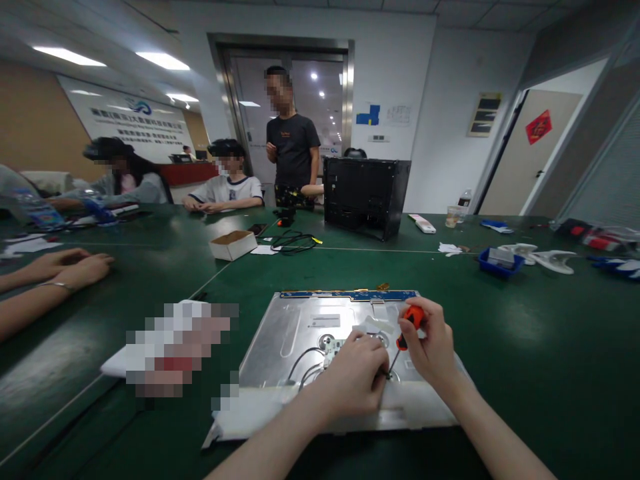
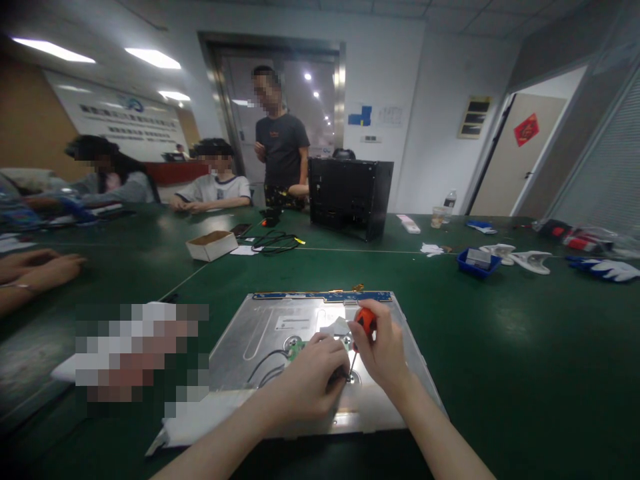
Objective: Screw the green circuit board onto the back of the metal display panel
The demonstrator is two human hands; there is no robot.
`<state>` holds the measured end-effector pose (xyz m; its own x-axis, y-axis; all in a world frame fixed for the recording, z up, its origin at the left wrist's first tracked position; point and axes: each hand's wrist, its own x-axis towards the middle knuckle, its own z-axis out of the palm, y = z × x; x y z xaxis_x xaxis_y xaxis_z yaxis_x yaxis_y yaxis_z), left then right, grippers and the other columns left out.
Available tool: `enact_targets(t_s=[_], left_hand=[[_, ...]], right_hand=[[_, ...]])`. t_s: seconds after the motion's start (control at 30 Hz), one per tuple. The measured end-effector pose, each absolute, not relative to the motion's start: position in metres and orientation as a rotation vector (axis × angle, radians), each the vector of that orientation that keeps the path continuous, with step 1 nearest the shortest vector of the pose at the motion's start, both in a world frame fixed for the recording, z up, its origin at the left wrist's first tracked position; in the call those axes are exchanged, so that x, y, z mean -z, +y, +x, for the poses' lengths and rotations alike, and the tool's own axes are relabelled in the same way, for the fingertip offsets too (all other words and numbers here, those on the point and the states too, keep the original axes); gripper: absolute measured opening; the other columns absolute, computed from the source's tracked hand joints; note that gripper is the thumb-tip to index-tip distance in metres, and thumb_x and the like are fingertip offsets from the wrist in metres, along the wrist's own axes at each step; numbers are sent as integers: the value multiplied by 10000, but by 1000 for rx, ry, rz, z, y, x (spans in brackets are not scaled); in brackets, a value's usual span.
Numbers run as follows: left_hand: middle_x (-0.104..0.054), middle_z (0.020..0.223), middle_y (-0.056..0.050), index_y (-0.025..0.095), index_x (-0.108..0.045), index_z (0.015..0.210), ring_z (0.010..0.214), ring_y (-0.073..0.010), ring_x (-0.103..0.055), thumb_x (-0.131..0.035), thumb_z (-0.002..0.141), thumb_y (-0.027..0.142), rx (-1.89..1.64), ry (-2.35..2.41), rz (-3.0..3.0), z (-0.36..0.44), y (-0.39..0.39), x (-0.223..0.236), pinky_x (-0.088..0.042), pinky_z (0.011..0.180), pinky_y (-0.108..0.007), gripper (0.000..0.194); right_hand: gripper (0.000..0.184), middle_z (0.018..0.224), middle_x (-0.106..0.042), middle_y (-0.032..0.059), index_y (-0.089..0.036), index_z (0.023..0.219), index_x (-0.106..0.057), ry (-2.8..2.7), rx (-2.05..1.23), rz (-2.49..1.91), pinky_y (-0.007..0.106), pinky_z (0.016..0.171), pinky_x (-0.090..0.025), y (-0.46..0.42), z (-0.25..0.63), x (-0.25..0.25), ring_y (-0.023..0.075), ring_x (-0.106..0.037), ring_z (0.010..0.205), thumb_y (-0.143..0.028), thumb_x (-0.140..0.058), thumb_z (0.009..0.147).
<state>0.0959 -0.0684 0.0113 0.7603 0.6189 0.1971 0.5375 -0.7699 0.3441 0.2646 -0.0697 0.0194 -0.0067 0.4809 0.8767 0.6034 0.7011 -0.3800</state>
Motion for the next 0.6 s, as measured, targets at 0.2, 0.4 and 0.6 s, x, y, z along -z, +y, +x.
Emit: enact_targets(t_s=[0.2, 0.4, 0.6], left_hand=[[-660, 871, -47, 177, -592, 788, 866, -210, -578, -567, 736, 138, -440, 916, 2686, 96, -68, -10, -386, 879, -359, 70], [-654, 861, -47, 181, -590, 788, 854, -215, -579, -560, 733, 133, -432, 913, 2676, 96, -69, -12, -388, 869, -367, 79], [-655, 869, -48, 182, -590, 801, 855, -211, -581, -557, 756, 142, -409, 906, 2678, 96, -69, -14, -397, 881, -367, 68]], right_hand=[[185, 683, -577, -40, -222, 1115, -464, -1659, 125, -881, 189, 448, -496, -70, 263, -21, 101, -574, 460, -369, -457, 1002], [175, 714, -598, -27, -220, 1126, -466, -1661, 123, -850, 196, 453, -496, -71, 263, -21, 101, -572, 468, -337, -469, 996], [177, 678, -582, -44, -223, 1125, -480, -1664, 136, -843, 192, 452, -483, -71, 261, -22, 101, -559, 466, -343, -480, 995]])
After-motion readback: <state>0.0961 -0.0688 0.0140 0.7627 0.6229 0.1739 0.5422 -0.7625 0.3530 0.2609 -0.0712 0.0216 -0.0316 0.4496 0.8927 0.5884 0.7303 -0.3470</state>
